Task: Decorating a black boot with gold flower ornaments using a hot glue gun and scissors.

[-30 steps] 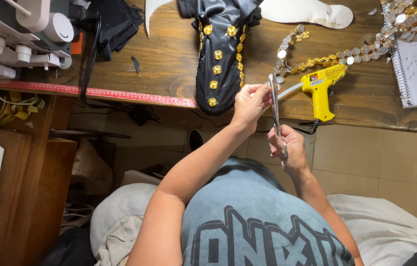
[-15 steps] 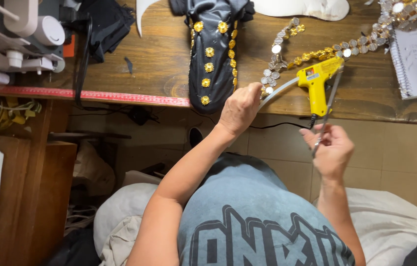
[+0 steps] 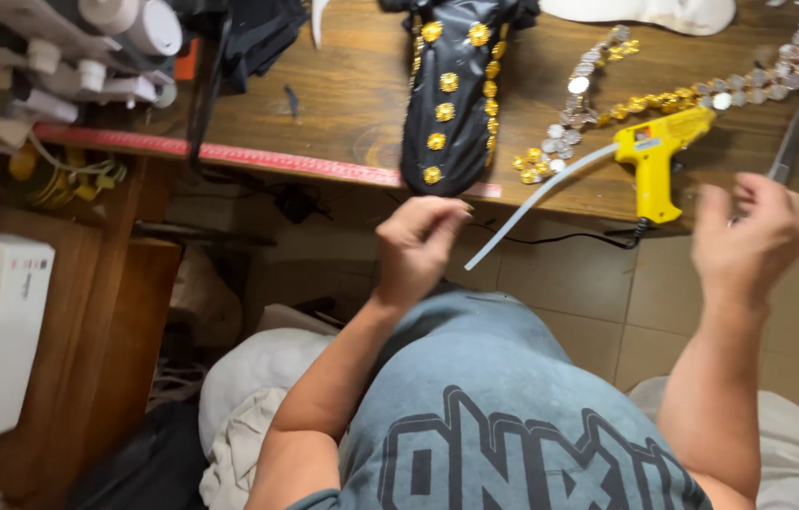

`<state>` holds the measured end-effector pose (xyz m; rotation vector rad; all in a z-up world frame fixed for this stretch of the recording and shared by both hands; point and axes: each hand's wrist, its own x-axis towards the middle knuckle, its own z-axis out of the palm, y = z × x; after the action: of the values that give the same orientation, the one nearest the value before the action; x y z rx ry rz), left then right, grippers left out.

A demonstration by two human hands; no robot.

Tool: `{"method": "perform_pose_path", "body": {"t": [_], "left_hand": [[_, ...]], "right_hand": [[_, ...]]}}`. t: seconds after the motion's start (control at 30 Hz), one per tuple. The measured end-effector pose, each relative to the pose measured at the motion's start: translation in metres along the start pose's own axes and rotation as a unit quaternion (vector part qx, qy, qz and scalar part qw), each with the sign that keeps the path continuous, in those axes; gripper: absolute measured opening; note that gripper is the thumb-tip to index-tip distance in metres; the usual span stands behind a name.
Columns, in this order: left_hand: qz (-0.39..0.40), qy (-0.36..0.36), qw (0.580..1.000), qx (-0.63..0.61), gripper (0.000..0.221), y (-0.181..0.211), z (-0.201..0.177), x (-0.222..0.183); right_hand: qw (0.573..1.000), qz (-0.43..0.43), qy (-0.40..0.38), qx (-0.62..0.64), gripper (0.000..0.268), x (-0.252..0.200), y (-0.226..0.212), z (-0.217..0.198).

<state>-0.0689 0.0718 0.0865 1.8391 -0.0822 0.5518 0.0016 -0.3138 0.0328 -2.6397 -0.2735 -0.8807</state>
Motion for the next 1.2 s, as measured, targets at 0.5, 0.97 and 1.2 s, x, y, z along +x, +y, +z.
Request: {"method": "perform_pose_path", "body": {"t": [0.5, 0.97, 1.2], "left_hand": [[0.036, -0.027, 0.998, -0.039, 0.006, -0.059, -0.054, 0.038], [0.16, -0.142, 0.975, -0.063, 0.009, -0.097, -0.088, 0.06], [0.061, -0.103, 0.989, -0.087, 0.009, -0.093, -0.069, 0.059]], "right_hand": [[0.99, 0.101, 0.043, 0.084, 0.037, 0.001, -0.009, 0.053], [0.803, 0.324, -0.297, 0.401, 0.031, 0.009, -0.227, 0.018], [0.838, 0.341, -0.361, 0.225, 0.023, 0.029, -0.234, 0.013]]}}
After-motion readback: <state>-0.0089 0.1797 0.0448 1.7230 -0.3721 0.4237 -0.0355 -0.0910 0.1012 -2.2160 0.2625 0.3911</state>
